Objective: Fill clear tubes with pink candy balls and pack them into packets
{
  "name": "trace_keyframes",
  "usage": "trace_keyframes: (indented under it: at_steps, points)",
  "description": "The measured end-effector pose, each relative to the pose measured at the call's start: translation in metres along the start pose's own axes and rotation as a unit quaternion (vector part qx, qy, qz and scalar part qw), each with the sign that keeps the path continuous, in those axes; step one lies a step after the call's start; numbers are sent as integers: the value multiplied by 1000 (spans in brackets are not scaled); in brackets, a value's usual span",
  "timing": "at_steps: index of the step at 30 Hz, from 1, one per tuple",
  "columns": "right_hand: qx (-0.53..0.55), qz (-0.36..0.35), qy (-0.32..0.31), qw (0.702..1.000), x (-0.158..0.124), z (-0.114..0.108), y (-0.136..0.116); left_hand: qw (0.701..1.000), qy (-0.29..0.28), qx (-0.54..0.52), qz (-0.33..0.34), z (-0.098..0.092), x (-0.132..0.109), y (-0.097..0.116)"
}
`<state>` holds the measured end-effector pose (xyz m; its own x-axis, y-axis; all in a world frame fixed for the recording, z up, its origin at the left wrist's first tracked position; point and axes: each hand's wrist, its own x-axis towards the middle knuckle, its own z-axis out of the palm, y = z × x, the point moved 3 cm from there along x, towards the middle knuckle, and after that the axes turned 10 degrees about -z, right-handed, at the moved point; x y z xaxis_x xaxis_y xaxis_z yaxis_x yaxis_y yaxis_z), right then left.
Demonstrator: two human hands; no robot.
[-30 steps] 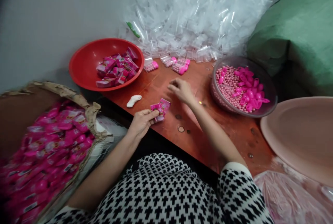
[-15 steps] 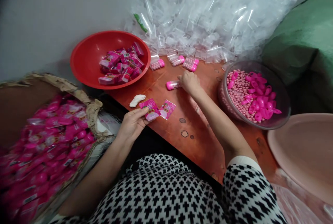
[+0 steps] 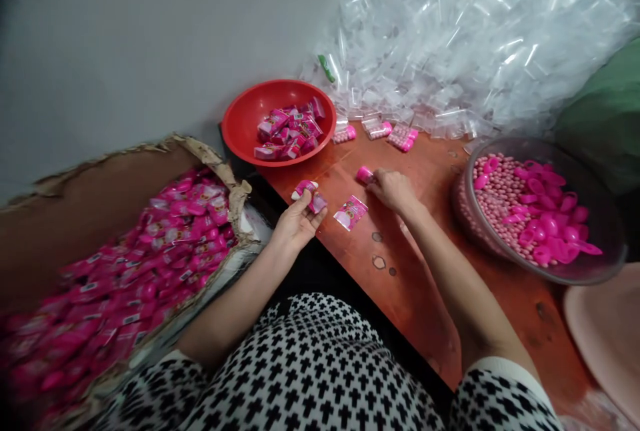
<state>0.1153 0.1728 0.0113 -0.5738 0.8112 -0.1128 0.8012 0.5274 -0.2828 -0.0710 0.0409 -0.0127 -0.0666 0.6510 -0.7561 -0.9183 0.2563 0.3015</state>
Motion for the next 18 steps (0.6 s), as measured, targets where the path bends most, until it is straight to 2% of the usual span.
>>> trace_keyframes:
  at_steps: [2, 4, 6, 7, 11, 18]
  points:
    - [186, 43, 77, 979, -24, 7, -13, 1000, 11, -19, -6, 0, 2, -1]
    - [388, 59, 115, 912, -52, 17, -34, 999, 8, -31, -13, 2, 3, -3]
    - [492, 68, 118, 860, -77, 27, -59, 999, 2, -38, -21, 5, 3, -6]
    - [515, 73, 123, 845, -87, 31, -70, 999, 2, -38, -24, 6, 3, -8]
    - [514, 82, 163, 838, -104, 43, -91, 999, -3, -17, -28, 13, 3, -19]
    - [479, 80, 197, 852, -107, 48, -86, 999, -41, 5, -9, 20, 2, -35]
